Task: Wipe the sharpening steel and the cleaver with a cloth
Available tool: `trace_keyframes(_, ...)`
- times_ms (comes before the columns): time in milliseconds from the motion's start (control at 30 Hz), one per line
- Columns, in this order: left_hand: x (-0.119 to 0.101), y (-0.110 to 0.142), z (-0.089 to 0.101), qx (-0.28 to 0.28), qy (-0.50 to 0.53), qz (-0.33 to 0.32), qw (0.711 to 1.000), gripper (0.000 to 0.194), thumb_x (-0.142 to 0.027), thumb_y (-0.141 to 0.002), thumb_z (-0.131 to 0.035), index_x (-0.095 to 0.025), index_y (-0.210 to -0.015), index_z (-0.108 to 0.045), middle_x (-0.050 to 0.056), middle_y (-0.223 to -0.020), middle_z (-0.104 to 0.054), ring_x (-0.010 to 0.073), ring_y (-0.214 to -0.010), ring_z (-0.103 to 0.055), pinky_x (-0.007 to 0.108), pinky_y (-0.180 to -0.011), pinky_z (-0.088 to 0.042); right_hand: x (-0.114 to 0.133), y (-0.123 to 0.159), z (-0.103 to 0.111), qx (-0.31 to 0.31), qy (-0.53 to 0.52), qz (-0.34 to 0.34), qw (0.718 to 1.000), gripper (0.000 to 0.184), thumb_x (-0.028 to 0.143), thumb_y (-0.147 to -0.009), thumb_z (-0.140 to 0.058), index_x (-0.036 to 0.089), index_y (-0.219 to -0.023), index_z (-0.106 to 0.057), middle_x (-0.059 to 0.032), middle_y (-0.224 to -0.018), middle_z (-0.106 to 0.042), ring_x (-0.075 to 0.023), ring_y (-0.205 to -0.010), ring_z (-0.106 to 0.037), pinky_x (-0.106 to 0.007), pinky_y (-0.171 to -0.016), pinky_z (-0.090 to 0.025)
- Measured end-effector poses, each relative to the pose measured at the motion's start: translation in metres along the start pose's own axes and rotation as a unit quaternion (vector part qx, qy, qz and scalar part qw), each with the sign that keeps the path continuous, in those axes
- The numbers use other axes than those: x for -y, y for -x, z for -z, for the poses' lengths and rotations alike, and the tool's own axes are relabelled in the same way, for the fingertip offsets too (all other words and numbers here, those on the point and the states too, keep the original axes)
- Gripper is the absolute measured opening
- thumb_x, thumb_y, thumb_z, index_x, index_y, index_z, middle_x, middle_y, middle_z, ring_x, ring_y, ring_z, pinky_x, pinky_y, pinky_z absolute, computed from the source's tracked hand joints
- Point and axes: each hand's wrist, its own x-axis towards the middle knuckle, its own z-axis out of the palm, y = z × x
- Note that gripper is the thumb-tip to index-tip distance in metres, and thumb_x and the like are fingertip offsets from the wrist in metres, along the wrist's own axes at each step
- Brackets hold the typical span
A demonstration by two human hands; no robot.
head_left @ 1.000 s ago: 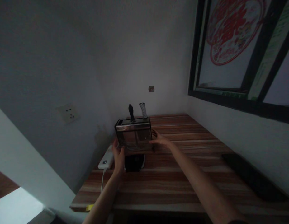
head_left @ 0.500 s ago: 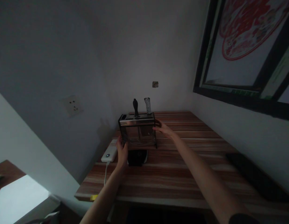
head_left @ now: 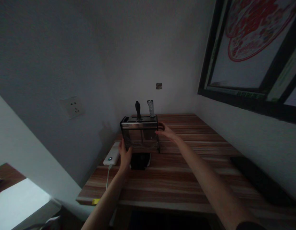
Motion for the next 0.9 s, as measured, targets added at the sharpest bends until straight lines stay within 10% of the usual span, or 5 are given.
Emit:
trace_keyframes(333,-0.022,0.004,0.010,-0.059,0.008,0.008,0.998,0.065,-0.019,-0.079,-0.044,-0.019,-0.139,-0.020,0.013,-0.139,-0.030,0.0234,-0.130,-0.032,0.040,-0.107,-0.028,-0.002,0.001,0.001,0.000,0.016,0.025,1.000,0.067,0.030,-0.058,-0.079,0.024,-0.118,-0.050,-0.0073,-0.118,-0.058,-0.0203,-0.110,-0.054,-0.039,-0.095,-0.044)
trace_keyframes(467,-0.046,0.016,0.021,-0.101,-0.009,-0.086,0.991,0.049,-0.017,-0.081,-0.040,-0.018,-0.130,-0.034,0.012,-0.131,-0.039,0.0227,-0.126,-0.035,0.041,-0.107,-0.027,0.001,0.000,0.000,-0.014,0.017,0.035,0.999,0.072,0.032,-0.053,-0.082,0.024,-0.118,-0.051,-0.0068,-0.120,-0.058,-0.0208,-0.111,-0.055,-0.039,-0.098,-0.041)
trace_keyframes(700,-0.096,0.059,0.005,0.279,-0.065,-0.400,0.870,0.027,-0.018,-0.083,-0.039,-0.021,-0.101,-0.059,0.007,-0.093,-0.065,0.0184,-0.089,-0.059,0.032,-0.082,-0.045,0.008,0.046,0.002,-0.150,0.021,0.041,0.988,0.050,0.048,-0.071,-0.066,0.022,-0.111,-0.054,-0.0099,-0.114,-0.061,-0.0235,-0.107,-0.056,-0.042,-0.095,-0.042)
trace_keyframes(900,-0.124,0.084,-0.038,0.374,-0.128,-0.509,0.764,0.019,-0.028,-0.083,-0.043,-0.021,-0.076,-0.059,0.001,-0.064,-0.066,0.0153,-0.055,-0.060,0.026,-0.052,-0.040,0.025,0.119,-0.006,-0.179,0.022,0.026,0.983,0.030,0.048,-0.081,-0.054,0.019,-0.080,-0.063,-0.0049,-0.076,-0.067,-0.0198,-0.073,-0.063,-0.035,-0.074,-0.050)
